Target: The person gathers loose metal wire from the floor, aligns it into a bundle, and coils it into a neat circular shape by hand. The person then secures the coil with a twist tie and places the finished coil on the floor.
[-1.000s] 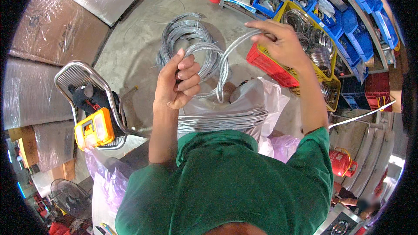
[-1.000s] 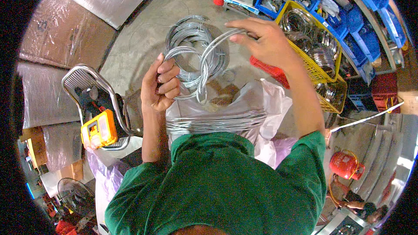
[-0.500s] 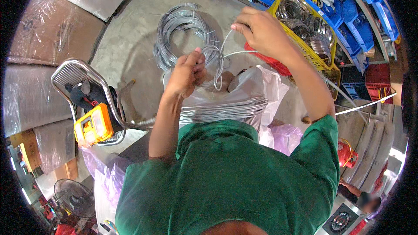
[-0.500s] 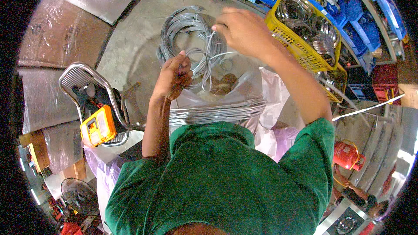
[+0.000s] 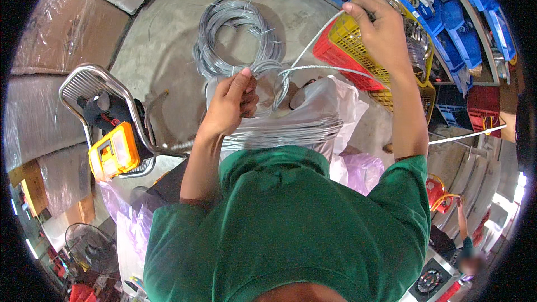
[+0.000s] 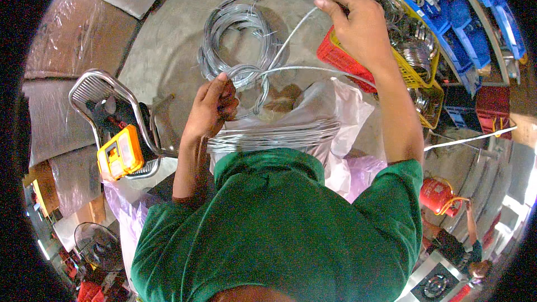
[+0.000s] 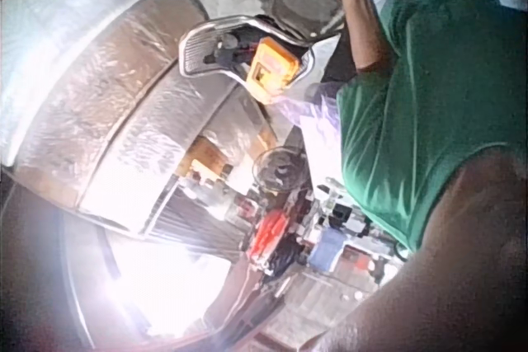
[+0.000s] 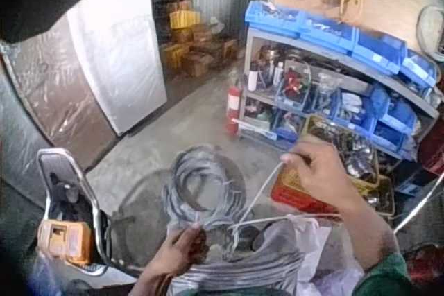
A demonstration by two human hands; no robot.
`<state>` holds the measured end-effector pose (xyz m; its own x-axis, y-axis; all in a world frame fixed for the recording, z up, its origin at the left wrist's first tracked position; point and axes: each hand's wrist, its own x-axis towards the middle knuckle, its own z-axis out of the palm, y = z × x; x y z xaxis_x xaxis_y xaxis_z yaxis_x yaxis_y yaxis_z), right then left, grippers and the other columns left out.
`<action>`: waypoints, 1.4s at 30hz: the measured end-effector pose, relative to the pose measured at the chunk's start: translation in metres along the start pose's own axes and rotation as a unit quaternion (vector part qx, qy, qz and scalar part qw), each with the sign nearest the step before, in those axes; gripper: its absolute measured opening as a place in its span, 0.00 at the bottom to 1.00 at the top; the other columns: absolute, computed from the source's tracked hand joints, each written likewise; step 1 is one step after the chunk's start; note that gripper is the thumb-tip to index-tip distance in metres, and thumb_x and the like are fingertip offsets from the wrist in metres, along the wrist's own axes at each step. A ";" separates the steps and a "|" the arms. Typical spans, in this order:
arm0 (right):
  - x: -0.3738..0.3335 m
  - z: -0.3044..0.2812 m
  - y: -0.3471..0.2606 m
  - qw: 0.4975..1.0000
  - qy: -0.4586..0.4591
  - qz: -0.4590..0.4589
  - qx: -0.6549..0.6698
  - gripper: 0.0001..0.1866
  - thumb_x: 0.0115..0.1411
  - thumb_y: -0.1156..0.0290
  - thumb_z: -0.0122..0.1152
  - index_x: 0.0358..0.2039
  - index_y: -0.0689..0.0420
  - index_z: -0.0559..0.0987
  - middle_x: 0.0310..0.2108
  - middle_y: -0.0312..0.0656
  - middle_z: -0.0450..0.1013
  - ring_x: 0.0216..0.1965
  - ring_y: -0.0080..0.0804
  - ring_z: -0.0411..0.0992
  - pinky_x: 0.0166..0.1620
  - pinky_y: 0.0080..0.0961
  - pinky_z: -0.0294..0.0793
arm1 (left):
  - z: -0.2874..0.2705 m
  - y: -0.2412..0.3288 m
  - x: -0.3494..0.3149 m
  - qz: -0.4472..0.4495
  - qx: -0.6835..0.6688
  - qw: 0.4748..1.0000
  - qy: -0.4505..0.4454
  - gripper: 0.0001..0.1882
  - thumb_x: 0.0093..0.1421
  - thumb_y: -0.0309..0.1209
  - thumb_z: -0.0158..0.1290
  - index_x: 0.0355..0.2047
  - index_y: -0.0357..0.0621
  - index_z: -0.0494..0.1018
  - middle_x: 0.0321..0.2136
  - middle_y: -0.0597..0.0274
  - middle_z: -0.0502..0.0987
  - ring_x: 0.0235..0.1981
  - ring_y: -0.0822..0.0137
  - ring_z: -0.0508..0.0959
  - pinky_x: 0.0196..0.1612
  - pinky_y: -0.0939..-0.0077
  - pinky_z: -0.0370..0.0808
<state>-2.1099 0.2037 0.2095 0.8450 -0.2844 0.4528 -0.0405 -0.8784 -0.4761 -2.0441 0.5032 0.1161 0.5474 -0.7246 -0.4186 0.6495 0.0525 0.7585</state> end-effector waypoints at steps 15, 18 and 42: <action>-0.085 0.051 -0.047 0.934 -0.315 0.053 0.161 0.27 0.69 0.53 0.49 0.56 0.65 0.71 0.43 0.55 0.76 0.45 0.45 0.78 0.49 0.42 0.77 | 0.005 -0.031 0.028 0.113 -0.013 0.991 0.073 0.20 0.72 0.43 0.43 0.24 0.46 0.64 0.17 0.74 0.58 0.16 0.79 0.55 0.19 0.79 0.50; -0.101 0.049 -0.050 0.676 -0.414 0.344 0.504 0.21 0.70 0.61 0.48 0.56 0.64 0.72 0.36 0.47 0.78 0.30 0.35 0.79 0.37 0.34 0.80 | -0.005 -0.039 0.036 0.176 0.077 0.976 0.102 0.21 0.73 0.42 0.42 0.24 0.45 0.65 0.18 0.73 0.61 0.18 0.80 0.59 0.20 0.80 0.55; -0.176 0.096 -0.078 0.911 -0.307 0.059 0.269 0.18 0.70 0.56 0.50 0.31 0.59 0.73 0.16 0.49 0.68 0.20 0.51 0.70 0.26 0.41 0.67 | -0.092 0.026 0.061 0.291 -0.374 0.873 0.116 0.17 0.73 0.41 0.38 0.26 0.49 0.63 0.17 0.74 0.56 0.17 0.77 0.56 0.21 0.77 0.54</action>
<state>-2.2039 0.3590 0.0944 0.9973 0.0496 -0.0544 -0.0228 -0.4938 -0.8693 -1.9452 0.5239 0.0640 0.9353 -0.2719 -0.2264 0.3412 0.8626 0.3734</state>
